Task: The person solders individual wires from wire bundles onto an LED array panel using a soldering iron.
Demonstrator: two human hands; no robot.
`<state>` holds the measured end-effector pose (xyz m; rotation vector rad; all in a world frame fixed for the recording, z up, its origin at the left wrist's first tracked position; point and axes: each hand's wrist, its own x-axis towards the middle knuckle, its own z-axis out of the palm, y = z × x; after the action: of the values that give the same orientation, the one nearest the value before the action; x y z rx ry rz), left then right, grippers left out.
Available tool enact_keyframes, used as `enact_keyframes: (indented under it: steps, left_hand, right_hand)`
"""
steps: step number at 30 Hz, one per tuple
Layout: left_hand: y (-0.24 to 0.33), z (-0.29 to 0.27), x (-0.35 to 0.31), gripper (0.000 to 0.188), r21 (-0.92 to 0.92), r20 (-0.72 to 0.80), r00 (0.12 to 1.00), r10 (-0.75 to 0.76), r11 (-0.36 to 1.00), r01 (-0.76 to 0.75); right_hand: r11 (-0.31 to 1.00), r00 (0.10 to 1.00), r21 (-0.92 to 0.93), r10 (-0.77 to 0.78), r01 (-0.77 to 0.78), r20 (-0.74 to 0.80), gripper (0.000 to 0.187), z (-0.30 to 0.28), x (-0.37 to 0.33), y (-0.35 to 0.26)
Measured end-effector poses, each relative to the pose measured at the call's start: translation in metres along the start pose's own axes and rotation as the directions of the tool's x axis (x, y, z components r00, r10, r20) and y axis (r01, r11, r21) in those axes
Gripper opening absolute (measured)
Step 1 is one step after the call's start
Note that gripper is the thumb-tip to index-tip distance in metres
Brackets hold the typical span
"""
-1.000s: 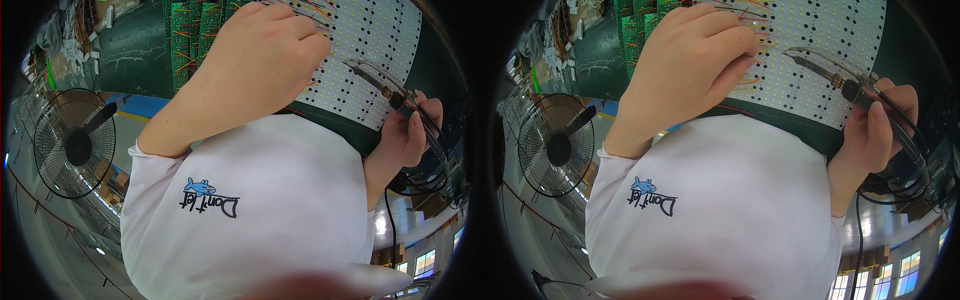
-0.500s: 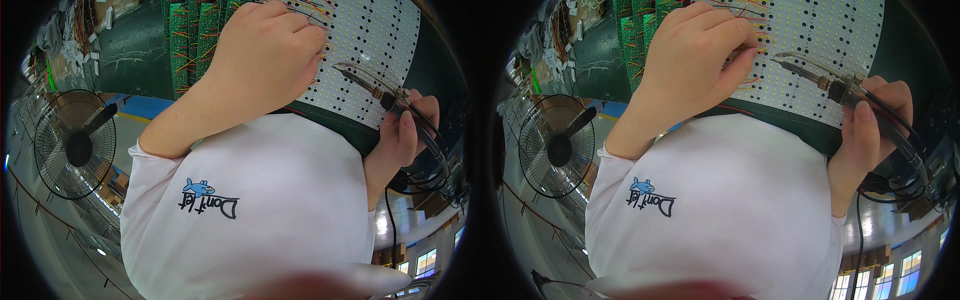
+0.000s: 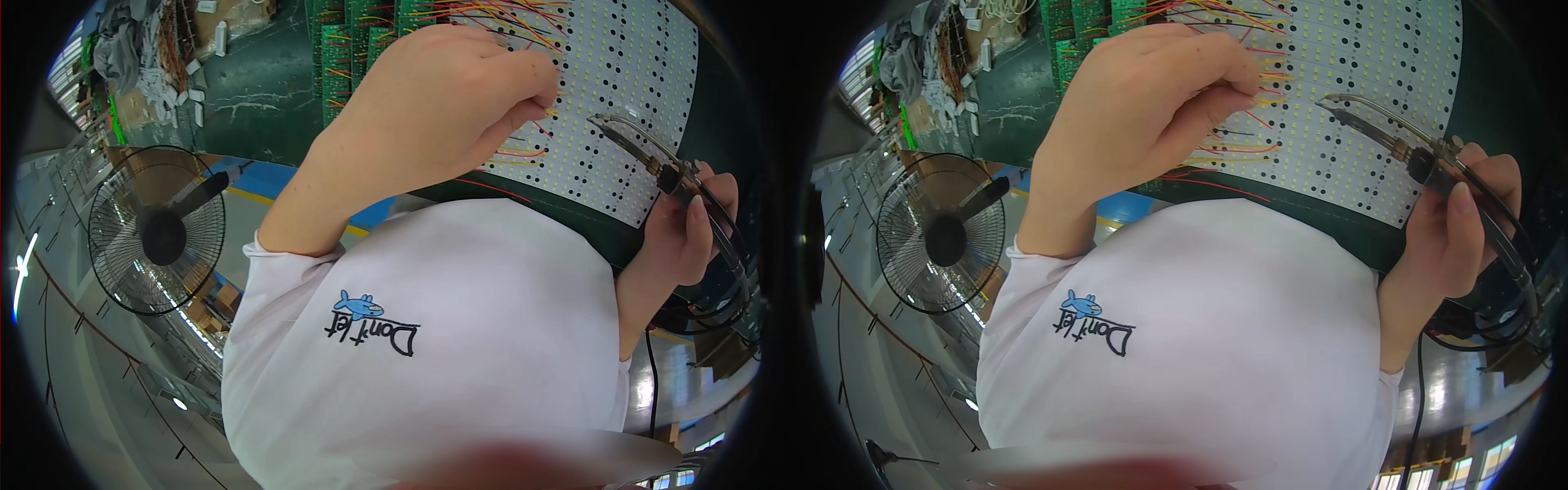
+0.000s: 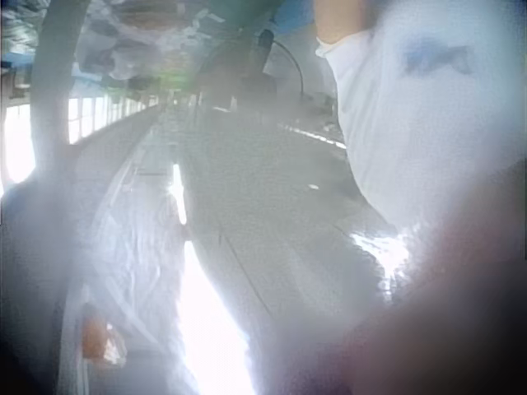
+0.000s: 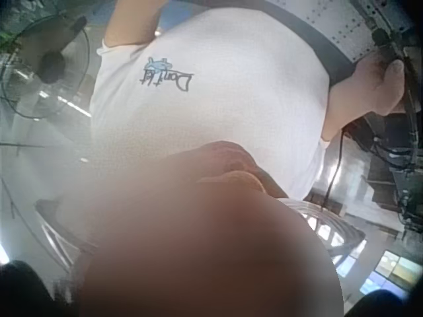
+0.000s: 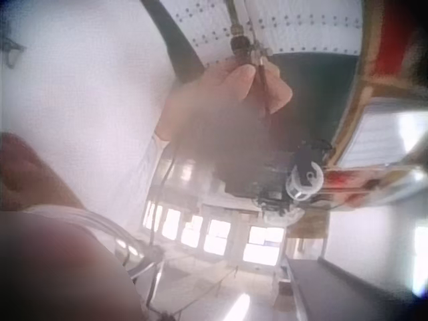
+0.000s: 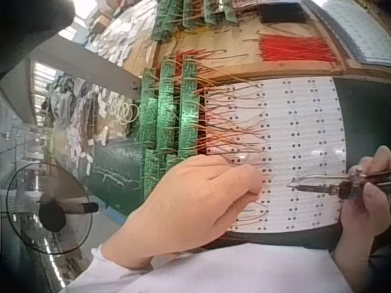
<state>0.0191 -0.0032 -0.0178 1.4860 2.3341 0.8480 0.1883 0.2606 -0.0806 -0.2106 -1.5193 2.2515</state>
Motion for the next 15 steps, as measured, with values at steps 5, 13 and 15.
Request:
enact_keyframes:
  steps: [5,13,15]
  left_hand:
    - [-0.004,-0.006,0.004,0.008,-0.121,-0.182,0.975,-0.127,0.987,0.106]
    - [-0.002,0.000,0.003,0.017,0.030,0.056,0.996,0.075,0.997,-0.077]
    - [0.001,0.005,0.000,0.019,0.084,0.115,0.992,0.058,0.994,-0.068]
  right_hand:
    - [1.000,1.000,0.025,-0.009,0.009,-0.023,0.009,-0.006,-0.006,0.001]
    - [0.999,1.000,0.036,0.007,-0.007,0.016,0.009,-0.020,-0.005,-0.001]
    - [0.999,1.000,0.030,0.025,-0.025,-0.010,0.010,-0.012,-0.004,-0.005]
